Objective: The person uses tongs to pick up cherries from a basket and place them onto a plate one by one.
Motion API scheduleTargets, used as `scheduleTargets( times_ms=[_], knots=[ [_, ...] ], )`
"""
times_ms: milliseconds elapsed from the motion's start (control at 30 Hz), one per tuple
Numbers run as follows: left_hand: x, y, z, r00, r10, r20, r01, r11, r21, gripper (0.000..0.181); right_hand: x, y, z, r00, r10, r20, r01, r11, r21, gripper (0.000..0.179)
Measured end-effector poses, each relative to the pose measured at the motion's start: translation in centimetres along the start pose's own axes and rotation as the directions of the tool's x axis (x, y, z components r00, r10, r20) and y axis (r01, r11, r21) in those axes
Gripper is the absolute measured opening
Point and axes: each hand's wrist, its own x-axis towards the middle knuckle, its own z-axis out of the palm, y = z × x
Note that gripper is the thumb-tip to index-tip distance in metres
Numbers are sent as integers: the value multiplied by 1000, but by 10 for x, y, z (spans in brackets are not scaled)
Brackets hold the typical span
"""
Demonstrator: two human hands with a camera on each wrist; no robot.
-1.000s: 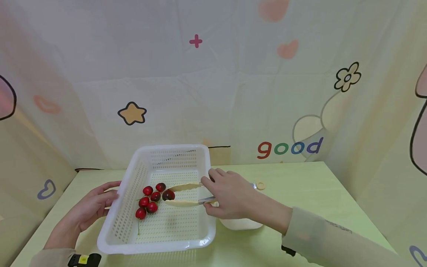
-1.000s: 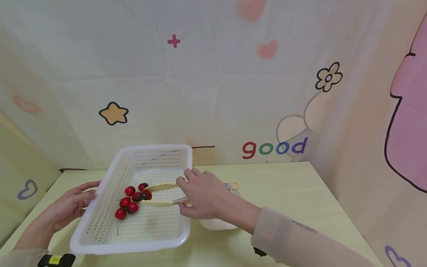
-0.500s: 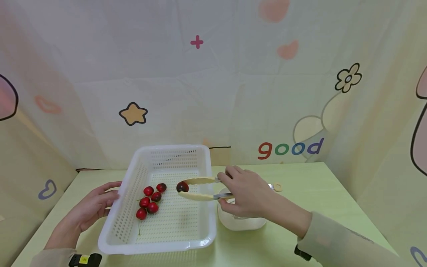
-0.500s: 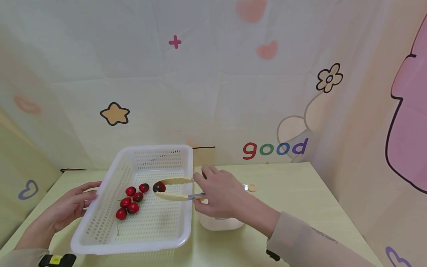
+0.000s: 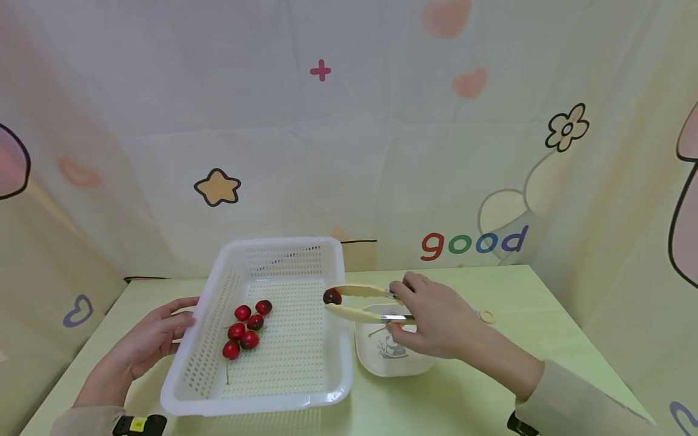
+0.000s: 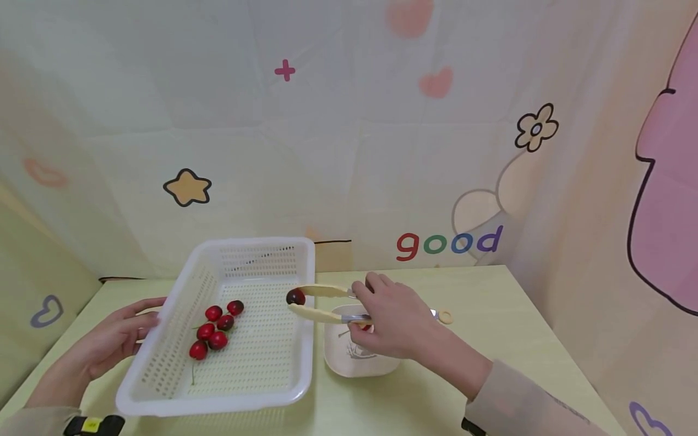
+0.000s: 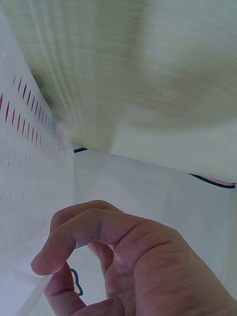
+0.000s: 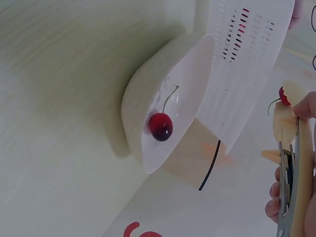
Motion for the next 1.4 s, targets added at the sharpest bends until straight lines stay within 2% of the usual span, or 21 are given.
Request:
scheduleTargets(
  times_ms=[233, 600, 900, 1033, 1400],
  knots=[
    [1, -1, -1, 1000, -14, -20, 14, 1000, 2, 56, -16, 9, 4, 999, 46, 9, -46, 999, -7, 44],
    [1, -2, -3, 1000, 2, 8, -2, 1000, -24, 52, -39, 16, 12, 991, 101, 89, -98, 994, -42, 47],
    [1, -1, -2, 1000, 2, 4, -2, 1000, -11, 58, -55, 20, 23, 983, 104, 151, -98, 994, -47, 45],
    [1, -1, -2, 1000, 3, 4, -2, 1000, -18, 53, -60, 23, 27, 973, 113, 201, -105, 993, -50, 45],
    [0, -1, -2, 1000, -4, -1, 3, 999, -39, 44, -65, 23, 31, 958, 76, 275, -70, 997, -31, 46]
  ],
)
